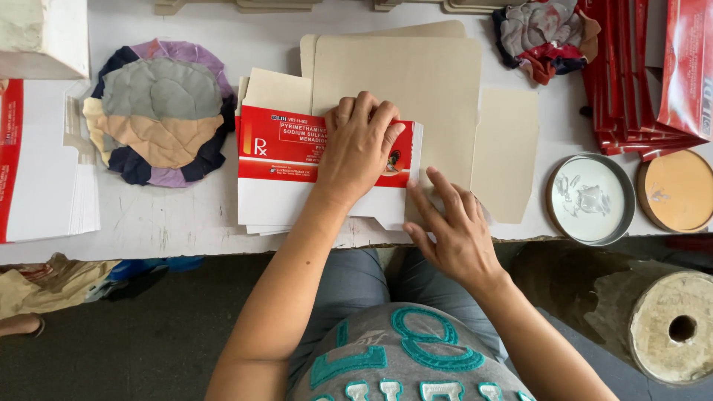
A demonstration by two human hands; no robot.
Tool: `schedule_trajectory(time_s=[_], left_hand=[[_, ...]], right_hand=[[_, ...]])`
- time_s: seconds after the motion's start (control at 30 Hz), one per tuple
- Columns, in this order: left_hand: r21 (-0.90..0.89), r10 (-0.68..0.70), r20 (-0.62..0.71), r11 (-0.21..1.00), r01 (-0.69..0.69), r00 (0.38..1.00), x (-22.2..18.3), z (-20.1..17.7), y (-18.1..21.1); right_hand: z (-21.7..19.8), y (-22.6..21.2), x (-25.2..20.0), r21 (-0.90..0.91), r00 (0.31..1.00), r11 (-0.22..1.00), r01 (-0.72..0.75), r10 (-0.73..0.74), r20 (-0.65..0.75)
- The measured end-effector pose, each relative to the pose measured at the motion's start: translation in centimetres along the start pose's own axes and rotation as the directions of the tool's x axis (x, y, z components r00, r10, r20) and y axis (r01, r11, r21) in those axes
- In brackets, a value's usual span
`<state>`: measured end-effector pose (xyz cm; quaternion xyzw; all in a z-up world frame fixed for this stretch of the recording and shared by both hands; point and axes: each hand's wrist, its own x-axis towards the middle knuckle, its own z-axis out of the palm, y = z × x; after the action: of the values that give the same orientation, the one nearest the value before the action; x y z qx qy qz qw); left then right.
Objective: Manual folding and stacking of pharmaceutical cardboard boxes.
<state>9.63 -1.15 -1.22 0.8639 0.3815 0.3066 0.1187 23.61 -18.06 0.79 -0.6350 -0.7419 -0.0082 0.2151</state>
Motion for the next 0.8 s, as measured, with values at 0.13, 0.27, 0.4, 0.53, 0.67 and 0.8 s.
schedule_trajectory(time_s=[0.13, 0.27, 0.4, 0.53, 0.67, 0.8], left_hand=[[-0.001, -0.003, 0.004, 1.000, 0.003, 1.000, 0.0, -0.2, 0.1], [-0.021, 0.000, -0.009, 1.000, 0.000, 1.000, -0.1, -0.3, 0.1], [-0.041, 0.001, -0.031, 0.999, -0.002, 1.000, -0.3, -0.1, -0.2], [-0.064, -0.011, -0.040, 0.998, 0.009, 0.999, 0.2, -0.3, 0.0], [-0.107, -0.021, -0.061, 0.994, 0.014, 0.998, -0.1, -0.5, 0.0], [-0.144, -0.032, -0.074, 0.989, 0.021, 0.997, -0.2, -0.8, -0.2]], right_hand=[[-0.2, 0.7, -1.1, 0.232, 0.999, 0.972, -0.033, 0.040, -0.025], [-2.0, 2.5, -0.9, -0.039, 0.970, 0.991, -0.130, 0.119, -0.214], [-5.5, 4.3, 0.5, -0.226, 0.939, 0.953, -0.204, 0.125, -0.319], [-6.7, 3.9, 0.9, 0.276, 0.832, 0.846, -0.456, 0.515, -0.207], [-5.5, 0.1, 5.0, 0.534, 0.913, 0.749, -0.392, 0.388, 0.127], [-0.4, 1.0, 5.4, 0.288, 0.963, 0.920, -0.266, 0.264, 0.044]])
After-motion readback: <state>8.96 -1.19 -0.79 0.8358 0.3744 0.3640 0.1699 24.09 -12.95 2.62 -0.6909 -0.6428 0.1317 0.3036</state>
